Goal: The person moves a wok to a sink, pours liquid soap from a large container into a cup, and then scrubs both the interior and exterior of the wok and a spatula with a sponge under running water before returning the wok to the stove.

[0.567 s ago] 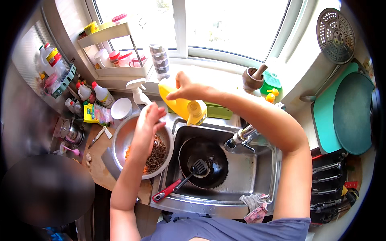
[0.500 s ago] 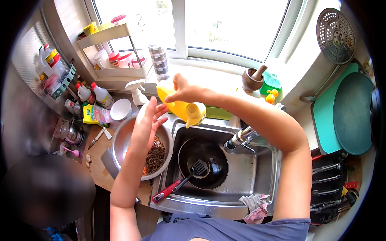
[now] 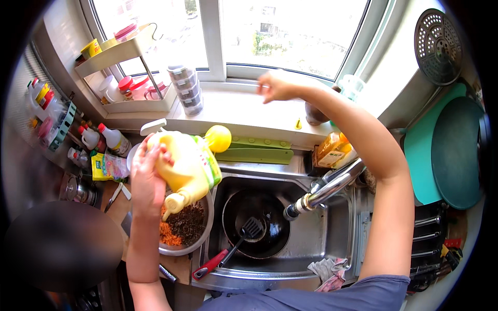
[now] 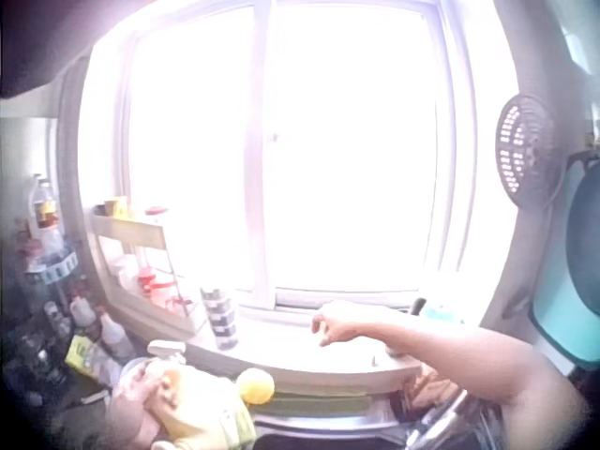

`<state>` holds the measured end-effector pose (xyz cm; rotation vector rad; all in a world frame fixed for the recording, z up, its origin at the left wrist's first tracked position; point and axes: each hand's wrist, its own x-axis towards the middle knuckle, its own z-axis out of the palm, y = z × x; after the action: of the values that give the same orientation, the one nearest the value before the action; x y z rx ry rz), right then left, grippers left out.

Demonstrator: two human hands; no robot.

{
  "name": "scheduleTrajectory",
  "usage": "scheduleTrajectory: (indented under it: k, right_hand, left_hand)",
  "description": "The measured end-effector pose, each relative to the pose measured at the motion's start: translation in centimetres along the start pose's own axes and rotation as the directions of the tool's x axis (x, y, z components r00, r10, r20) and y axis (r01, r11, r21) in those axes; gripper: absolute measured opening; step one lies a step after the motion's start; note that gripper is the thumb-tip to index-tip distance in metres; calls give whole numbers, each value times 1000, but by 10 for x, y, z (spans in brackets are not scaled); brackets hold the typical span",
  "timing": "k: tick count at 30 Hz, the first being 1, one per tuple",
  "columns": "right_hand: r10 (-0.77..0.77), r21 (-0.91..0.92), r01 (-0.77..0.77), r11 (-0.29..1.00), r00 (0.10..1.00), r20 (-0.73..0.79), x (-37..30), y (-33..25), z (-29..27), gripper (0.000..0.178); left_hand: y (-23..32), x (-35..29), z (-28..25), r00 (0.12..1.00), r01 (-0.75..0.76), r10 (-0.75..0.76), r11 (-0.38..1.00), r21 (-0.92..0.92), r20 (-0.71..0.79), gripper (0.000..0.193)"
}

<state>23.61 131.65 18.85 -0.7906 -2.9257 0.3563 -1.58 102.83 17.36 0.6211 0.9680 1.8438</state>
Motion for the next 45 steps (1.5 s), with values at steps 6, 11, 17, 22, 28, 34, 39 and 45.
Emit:
scheduleTrajectory:
  k: [6, 11, 17, 22, 28, 34, 39, 45]
  right_hand:
    - [451, -468, -213, 858, 749, 486, -25, 63, 56, 50]
    - [278, -544, 72, 836, 800, 532, -28, 78, 99, 30]
    - [213, -522, 28, 852, 894, 395, -28, 83, 107, 9]
    - [311, -128, -295, 947, 942, 124, -21, 20, 25, 21]
    - [155, 552, -100, 828, 986, -54, -50, -122, -58, 24]
    - [154, 961, -11, 277, 987, -33, -141, -250, -8, 15]
    - [375, 983, 53, -176, 927, 17, -156, -267, 94, 20]
    - [329, 910, -10, -415, 930, 160, -139, -260, 145, 29]
  left_hand:
    - [31, -3, -29, 997, 63, -64, 997, 37, 49, 38]
    - [45, -1, -39, 991, 108, -102, 991, -80, 82, 42]
    - [61, -1, -52, 988, 144, -132, 976, -166, 84, 43]
    - [73, -4, -64, 981, 178, -147, 940, -293, 125, 42]
    - [95, -20, -68, 989, 144, -121, 923, -358, 85, 39]
    - [115, -53, -78, 985, 159, -114, 894, -420, 131, 38]
    - [127, -82, -68, 978, 175, -116, 904, -389, 170, 40]
    - [141, -116, -51, 977, 181, -125, 915, -361, 174, 42]
